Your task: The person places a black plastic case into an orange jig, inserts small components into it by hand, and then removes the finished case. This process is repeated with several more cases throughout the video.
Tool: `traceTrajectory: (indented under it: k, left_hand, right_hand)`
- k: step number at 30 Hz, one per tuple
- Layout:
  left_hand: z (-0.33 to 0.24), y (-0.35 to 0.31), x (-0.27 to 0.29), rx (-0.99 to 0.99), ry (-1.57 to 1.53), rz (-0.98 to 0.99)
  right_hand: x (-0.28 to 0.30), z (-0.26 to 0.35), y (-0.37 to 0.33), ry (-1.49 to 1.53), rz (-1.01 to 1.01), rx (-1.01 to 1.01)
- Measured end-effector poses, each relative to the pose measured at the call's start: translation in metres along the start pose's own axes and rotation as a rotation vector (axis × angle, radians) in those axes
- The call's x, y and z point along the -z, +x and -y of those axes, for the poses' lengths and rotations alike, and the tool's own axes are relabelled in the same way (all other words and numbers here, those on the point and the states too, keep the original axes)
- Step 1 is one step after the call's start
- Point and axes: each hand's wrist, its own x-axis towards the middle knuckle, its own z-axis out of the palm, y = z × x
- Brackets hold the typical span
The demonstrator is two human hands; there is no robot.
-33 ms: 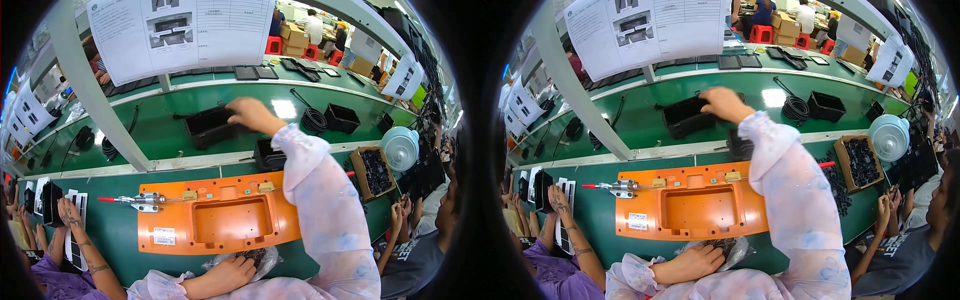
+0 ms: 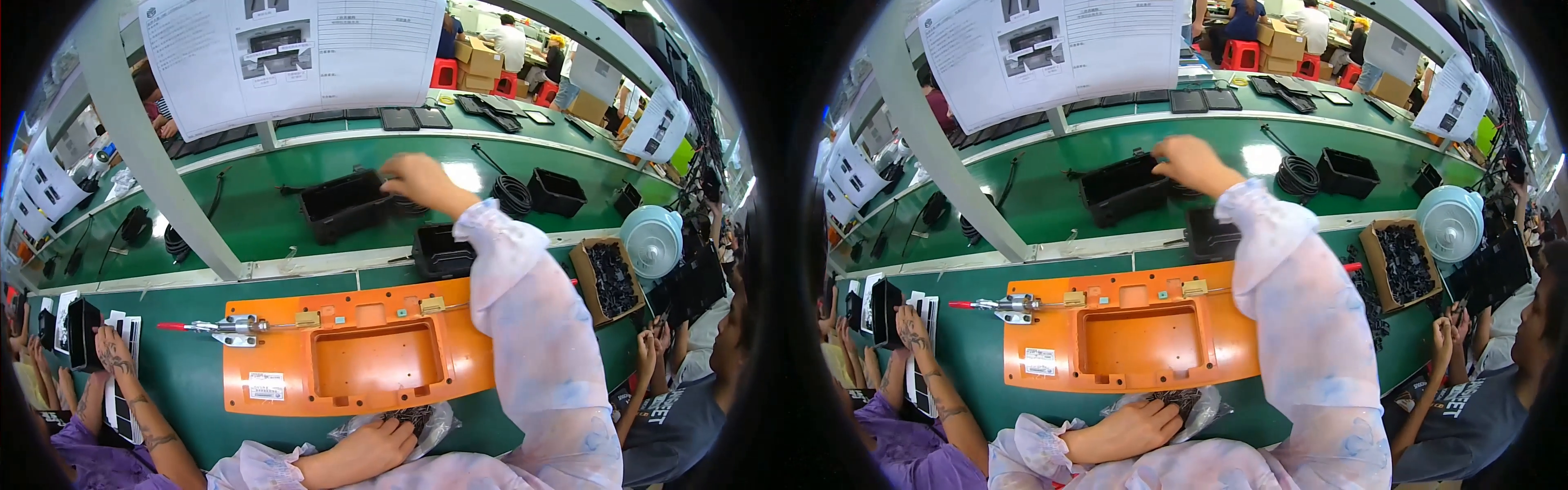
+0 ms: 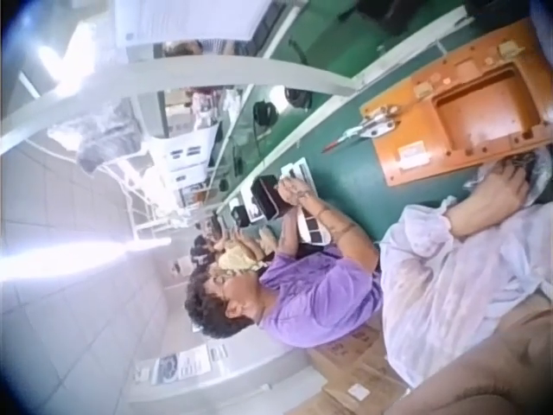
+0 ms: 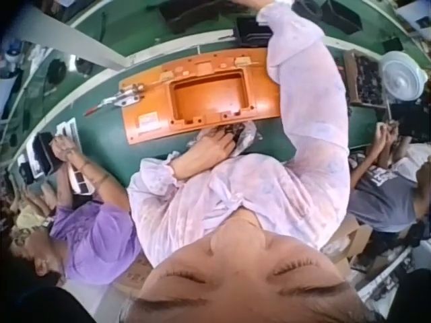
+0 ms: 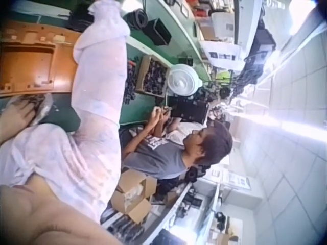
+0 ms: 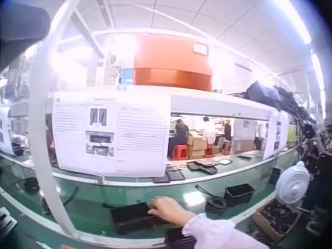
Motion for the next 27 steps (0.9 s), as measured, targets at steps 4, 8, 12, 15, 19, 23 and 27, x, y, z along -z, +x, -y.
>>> traceTrajectory:
  k: [4, 8, 12, 15, 19, 23, 27]
  left_hand:
    - [0.002, 0.003, 0.006, 0.012, -0.011, 0.052]
    - [0.002, 0.004, 0.005, -0.003, 0.002, 0.046]
    - [0.004, 0.003, 0.006, 0.005, -0.006, 0.054]
    - [0.002, 0.002, 0.005, 0.006, -0.007, 0.039]
    - [0.002, 0.002, 0.002, 0.002, -0.014, 0.041]
    - [0.006, -0.001, 0.000, 0.025, -0.010, 0.016]
    - [0.006, 0.001, -0.004, 0.005, -0.001, -0.041]
  right_hand:
    - [0.069, -0.033, -0.041, 0.203, 0.413, -0.173]
    - [0.081, -0.040, -0.094, 0.183, 0.685, -0.272]
    - [0.067, -0.034, -0.113, -0.004, 0.497, -0.221]
    - [0.082, -0.031, -0.113, -0.082, 0.292, -0.129]
    - [0.107, -0.015, -0.109, -0.215, 0.163, -0.054]
    - [0.116, -0.001, -0.094, -0.111, -0.044, 0.098]
    - [0.136, 0.032, -0.083, 0.011, -0.128, 0.131]
